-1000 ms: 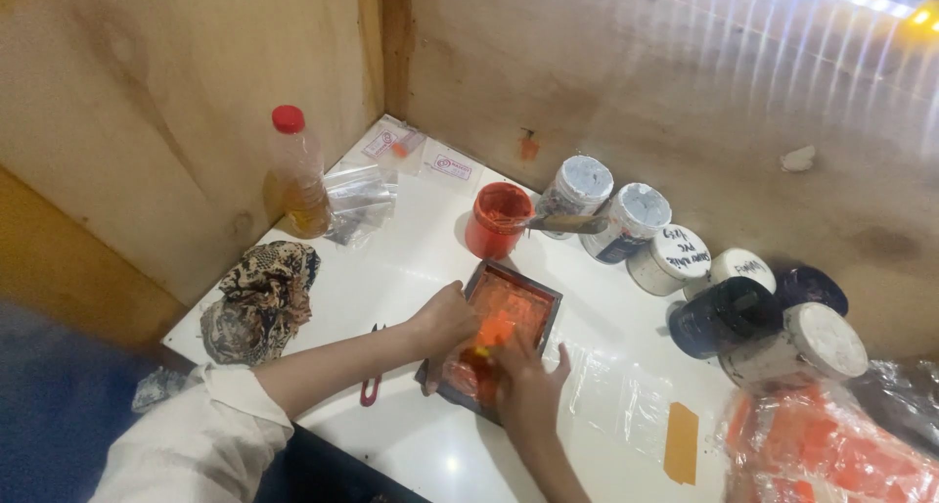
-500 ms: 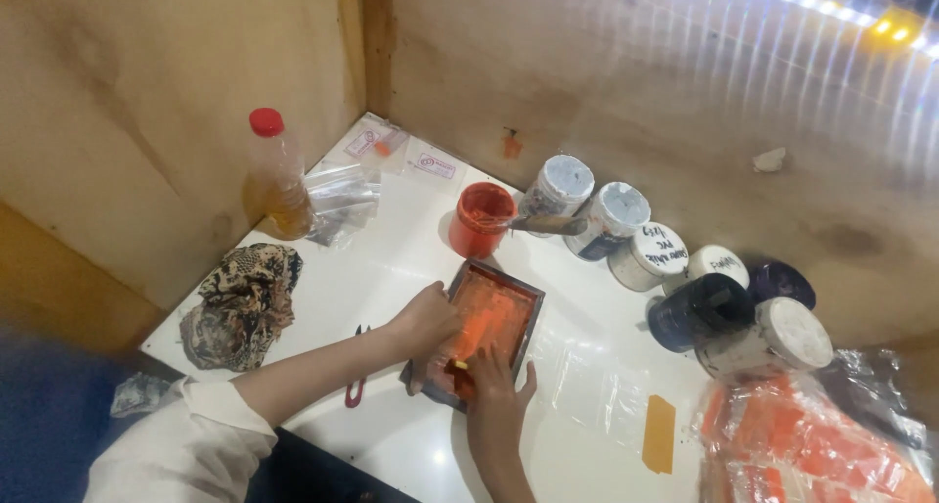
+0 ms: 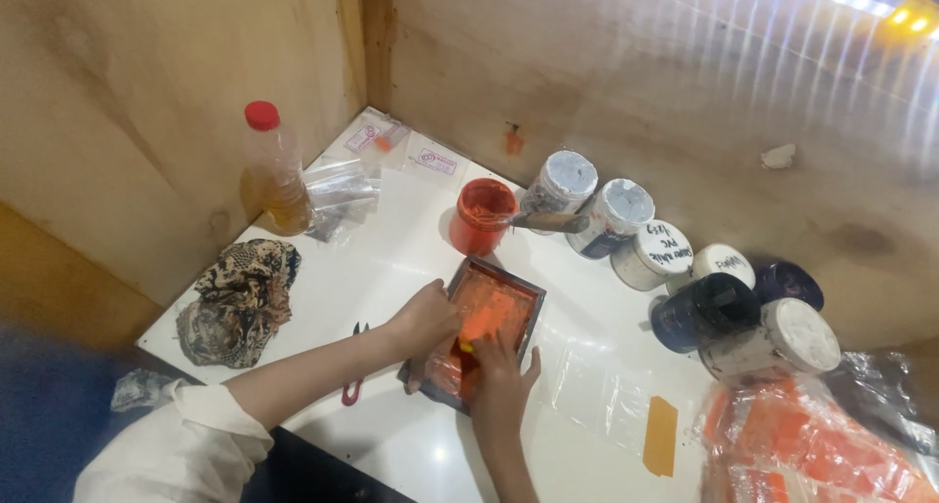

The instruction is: Preparing a screen printing frame by spreading orange ink evenly across the mesh using a small squeegee.

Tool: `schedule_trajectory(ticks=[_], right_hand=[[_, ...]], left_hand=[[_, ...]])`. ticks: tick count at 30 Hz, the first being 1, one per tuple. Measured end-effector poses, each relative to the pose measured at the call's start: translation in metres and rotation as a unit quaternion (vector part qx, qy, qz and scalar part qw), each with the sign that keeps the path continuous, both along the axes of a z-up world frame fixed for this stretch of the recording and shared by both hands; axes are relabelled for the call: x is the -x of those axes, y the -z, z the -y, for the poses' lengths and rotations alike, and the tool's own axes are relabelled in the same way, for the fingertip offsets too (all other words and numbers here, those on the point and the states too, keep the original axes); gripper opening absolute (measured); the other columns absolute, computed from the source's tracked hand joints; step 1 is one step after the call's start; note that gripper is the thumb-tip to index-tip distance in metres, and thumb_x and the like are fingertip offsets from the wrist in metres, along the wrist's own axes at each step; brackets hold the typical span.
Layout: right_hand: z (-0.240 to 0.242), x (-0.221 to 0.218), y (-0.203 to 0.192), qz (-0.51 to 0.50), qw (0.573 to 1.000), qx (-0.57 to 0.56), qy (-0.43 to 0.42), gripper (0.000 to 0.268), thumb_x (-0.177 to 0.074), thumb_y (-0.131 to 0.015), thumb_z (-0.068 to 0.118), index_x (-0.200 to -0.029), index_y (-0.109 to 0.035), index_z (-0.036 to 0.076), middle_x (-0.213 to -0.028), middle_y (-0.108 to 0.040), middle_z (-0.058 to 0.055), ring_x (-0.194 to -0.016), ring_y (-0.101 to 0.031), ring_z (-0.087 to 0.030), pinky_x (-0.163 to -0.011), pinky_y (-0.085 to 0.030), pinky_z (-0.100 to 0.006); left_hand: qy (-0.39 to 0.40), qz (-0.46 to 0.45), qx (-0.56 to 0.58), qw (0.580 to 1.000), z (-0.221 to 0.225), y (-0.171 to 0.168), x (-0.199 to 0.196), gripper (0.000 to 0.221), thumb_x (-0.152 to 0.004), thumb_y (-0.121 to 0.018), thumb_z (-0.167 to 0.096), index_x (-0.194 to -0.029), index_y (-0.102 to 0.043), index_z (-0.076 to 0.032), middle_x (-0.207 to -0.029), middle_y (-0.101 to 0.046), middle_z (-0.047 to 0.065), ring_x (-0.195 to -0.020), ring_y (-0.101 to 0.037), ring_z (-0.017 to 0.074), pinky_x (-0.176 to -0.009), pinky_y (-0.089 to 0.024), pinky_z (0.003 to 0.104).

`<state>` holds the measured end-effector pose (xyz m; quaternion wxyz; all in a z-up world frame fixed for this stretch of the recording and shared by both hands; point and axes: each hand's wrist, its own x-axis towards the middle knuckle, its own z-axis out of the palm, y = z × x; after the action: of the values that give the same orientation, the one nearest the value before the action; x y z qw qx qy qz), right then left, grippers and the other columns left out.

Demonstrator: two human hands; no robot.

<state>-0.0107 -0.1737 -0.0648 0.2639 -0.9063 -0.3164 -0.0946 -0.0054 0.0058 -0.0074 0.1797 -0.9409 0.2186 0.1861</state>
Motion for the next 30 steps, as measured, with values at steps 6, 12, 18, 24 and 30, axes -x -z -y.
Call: schedule_trajectory(ticks=[6, 12, 18, 24, 30], right_hand=[[0.008, 0.024, 0.009, 0.022, 0.996, 0.081, 0.006, 0.034, -0.078, -0.075, 0.006, -0.106, -0.069, 0.024, -0.134, -0.064, -0.006, -0.140, -0.046, -0.018, -0.113, -0.014, -0.072], [-0.009, -0.050, -0.035, -0.052, 0.997, 0.020, 0.060, 0.042, -0.081, -0.055, -0.003, -0.103, -0.078, 0.024, -0.125, -0.070, -0.012, -0.150, -0.039, -0.029, -0.118, -0.008, -0.071], [-0.029, -0.066, 0.008, -0.013, 0.997, 0.065, 0.050, 0.044, -0.077, -0.059, -0.004, -0.111, -0.071, 0.023, -0.130, -0.070, -0.001, -0.147, -0.043, -0.021, -0.119, -0.007, -0.068], [-0.013, 0.001, 0.000, -0.001, 0.999, 0.013, 0.038, 0.025, -0.071, -0.081, 0.010, -0.089, -0.069, 0.021, -0.104, -0.073, 0.003, -0.127, -0.057, -0.017, -0.112, -0.020, -0.071], [0.000, 0.029, 0.003, -0.015, 0.997, 0.072, 0.035, 0.027, -0.074, -0.081, 0.024, -0.099, -0.074, 0.032, -0.126, -0.070, 0.004, -0.136, -0.048, -0.013, -0.113, -0.015, -0.073]], left_hand=[[0.005, 0.035, -0.036, 0.999, 0.000, 0.019, -0.004, 0.052, -0.082, -0.079, -0.064, -0.064, -0.049, -0.026, -0.057, -0.049, -0.013, -0.053, -0.042, 0.0107, -0.070, -0.037, 0.029], [0.008, 0.027, -0.069, 0.997, 0.004, 0.011, 0.000, 0.049, -0.084, -0.073, -0.073, -0.068, -0.058, -0.029, -0.060, -0.050, -0.015, -0.055, -0.041, 0.0089, -0.070, -0.033, 0.030], [0.010, 0.010, -0.028, 1.000, 0.000, -0.008, 0.005, 0.072, -0.051, -0.074, -0.093, -0.076, -0.066, -0.025, -0.071, -0.064, -0.013, -0.061, -0.055, 0.0098, -0.075, -0.037, 0.030], [0.025, 0.024, -0.008, 0.999, -0.004, 0.020, -0.003, 0.068, -0.053, -0.078, -0.089, -0.058, -0.047, -0.028, -0.055, -0.044, -0.014, -0.050, -0.035, 0.0102, -0.070, -0.034, 0.029], [0.035, 0.036, -0.063, 0.997, -0.001, 0.014, -0.003, 0.040, -0.097, -0.068, -0.041, -0.064, -0.052, -0.025, -0.057, -0.048, -0.012, -0.052, -0.036, 0.0109, -0.072, -0.036, 0.028]])
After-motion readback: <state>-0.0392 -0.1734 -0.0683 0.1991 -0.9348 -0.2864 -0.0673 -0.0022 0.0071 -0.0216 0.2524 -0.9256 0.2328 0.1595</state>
